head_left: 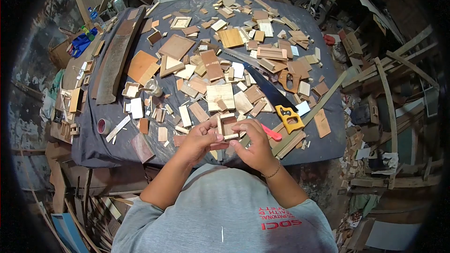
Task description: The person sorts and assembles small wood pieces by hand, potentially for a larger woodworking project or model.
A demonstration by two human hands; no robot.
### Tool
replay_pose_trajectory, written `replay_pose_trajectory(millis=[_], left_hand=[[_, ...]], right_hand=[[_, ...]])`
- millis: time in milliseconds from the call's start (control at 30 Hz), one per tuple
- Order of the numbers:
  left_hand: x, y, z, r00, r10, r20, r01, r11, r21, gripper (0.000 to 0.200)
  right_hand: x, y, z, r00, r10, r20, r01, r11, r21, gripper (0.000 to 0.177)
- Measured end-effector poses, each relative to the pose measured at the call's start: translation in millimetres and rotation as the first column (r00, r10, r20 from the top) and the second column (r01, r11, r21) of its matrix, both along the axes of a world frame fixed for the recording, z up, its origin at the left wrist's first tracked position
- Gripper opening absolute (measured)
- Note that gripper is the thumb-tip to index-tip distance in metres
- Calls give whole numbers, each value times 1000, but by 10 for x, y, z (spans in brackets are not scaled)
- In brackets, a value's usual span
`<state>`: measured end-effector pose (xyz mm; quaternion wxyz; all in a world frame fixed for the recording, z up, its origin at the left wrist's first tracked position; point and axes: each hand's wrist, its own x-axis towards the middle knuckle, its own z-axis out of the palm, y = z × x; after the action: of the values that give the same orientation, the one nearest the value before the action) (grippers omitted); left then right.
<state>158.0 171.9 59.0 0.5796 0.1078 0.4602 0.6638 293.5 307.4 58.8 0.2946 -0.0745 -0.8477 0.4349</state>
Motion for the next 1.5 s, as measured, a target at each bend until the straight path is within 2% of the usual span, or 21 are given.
replay_pose_trajectory(millis=[233, 867, 1067, 1133, 1233, 1367, 1467, 1500], left_hand=[[-47, 8, 2, 1000, 10, -22, -10, 1000, -10, 53], [-167, 37, -79, 998, 67, 5, -67, 998, -20, 56], [-185, 52, -136, 998, 64, 6, -64, 998, -11, 59], [-224, 5, -192, 996, 91, -16, -91, 996, -19, 57], [-267, -53, -268, 990, 139, -22, -140, 987, -74, 65], [-267, -96, -337, 993, 117, -27, -119, 987, -104, 65], [-333, -166, -507, 988, 152, -35, -155, 983, -101, 62], [-379, -209, -548, 980, 190, -57, -196, 972, -129, 61]], right_hand=[[-39, 78, 27, 998, 50, 26, -51, 997, 54, 21], [-237, 181, 7, 992, 114, 53, -117, 992, 48, 13], [-221, 199, -3, 994, 104, 35, -105, 994, 36, 27], [-213, 196, 8, 997, -1, -76, -3, 999, -53, 34], [-183, 339, -139, 999, 23, -39, -24, 1000, -19, 33], [-211, 349, -277, 998, 65, 3, -65, 997, -32, 31], [-222, 411, -664, 998, -18, 52, 20, 999, -30, 27], [-214, 463, -885, 984, -52, 172, 60, 997, -39, 25]])
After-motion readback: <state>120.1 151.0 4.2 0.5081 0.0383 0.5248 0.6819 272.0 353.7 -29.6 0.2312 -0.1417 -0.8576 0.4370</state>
